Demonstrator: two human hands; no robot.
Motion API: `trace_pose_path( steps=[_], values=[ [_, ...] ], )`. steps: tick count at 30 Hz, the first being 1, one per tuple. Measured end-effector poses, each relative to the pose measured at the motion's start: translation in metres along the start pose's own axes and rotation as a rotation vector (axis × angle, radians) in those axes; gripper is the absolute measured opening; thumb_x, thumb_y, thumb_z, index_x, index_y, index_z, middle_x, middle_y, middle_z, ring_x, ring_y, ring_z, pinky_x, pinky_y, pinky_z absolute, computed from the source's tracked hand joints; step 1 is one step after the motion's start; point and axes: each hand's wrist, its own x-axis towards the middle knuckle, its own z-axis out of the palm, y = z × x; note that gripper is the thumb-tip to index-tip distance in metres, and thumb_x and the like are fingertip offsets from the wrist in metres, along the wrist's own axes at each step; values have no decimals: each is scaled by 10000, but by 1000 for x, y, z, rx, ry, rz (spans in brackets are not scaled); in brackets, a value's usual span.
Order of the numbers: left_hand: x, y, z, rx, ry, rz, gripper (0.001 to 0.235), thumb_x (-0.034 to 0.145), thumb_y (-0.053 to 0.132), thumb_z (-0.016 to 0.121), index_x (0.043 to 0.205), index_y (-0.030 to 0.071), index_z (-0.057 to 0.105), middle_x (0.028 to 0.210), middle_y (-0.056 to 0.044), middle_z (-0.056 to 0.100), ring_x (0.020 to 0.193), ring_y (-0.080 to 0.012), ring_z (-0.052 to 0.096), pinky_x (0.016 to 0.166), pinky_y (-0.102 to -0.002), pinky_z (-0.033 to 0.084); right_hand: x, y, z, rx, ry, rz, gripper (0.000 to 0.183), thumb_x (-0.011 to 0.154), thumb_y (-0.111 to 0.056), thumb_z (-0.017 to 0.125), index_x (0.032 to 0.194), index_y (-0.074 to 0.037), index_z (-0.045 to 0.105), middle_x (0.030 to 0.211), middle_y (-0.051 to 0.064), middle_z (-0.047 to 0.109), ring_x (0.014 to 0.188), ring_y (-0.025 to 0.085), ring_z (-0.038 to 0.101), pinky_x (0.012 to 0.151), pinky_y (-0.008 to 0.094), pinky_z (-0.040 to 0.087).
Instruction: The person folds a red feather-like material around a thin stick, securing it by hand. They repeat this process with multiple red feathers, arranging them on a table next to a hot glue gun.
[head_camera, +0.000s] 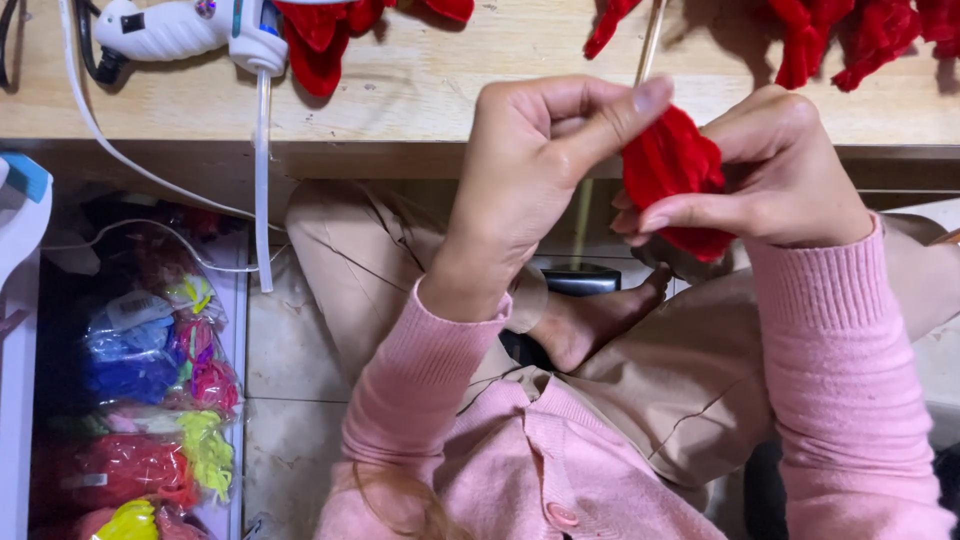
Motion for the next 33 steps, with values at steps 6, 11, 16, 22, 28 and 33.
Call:
trace_pose_path(
  steps=[6,11,16,22,28,33],
  values=[
    [-12,22,-2,305,135,-14,563,900,505,586,1236,64,693,1093,-157,817,1073,-201,796,862,-285,662,-3,-4,18,179,257,131,139,858,12,828,896,72,709,973,206,732,832,209,718,737,263,592],
    [-32,-10,3,185,215,20,545,833,260,790,1287,17,610,1160,-144,736,1102,-201,711,953,-287,637,-4,-6,26,174,407,213,111,975,-34,812,1007,23,723,996,135,727,904,176,704,837,249,589],
    [-46,-33,7,459,112,95,362,856,309,790,1142,117,680,1066,-28,765,997,-119,744,912,-274,644,-5,-3,28,249,507,201,74,1025,-43,770,1031,6,715,1070,154,741,980,211,749,922,286,663],
    [-44,-48,1,305,14,103,185,1021,203,656,1129,64,715,1016,-50,765,910,-115,724,847,-235,617,4,-18,23,93,335,69,174,994,22,763,1114,117,681,1178,266,713,1125,346,749,1029,382,644],
    [-51,-46,2,291,13,44,215,960,178,703,1070,-5,715,886,-91,749,830,-120,724,806,-232,606,7,-12,17,42,313,-46,112,1044,52,727,1126,102,670,1200,275,699,1244,398,713,1234,514,578],
    [-55,-48,-2,252,-16,8,168,974,159,700,1057,18,738,854,-68,751,815,-92,697,815,-217,583,4,-5,9,96,447,87,68,1126,-6,690,1175,40,696,1258,215,716,1258,293,735,1138,372,630]
  ],
)
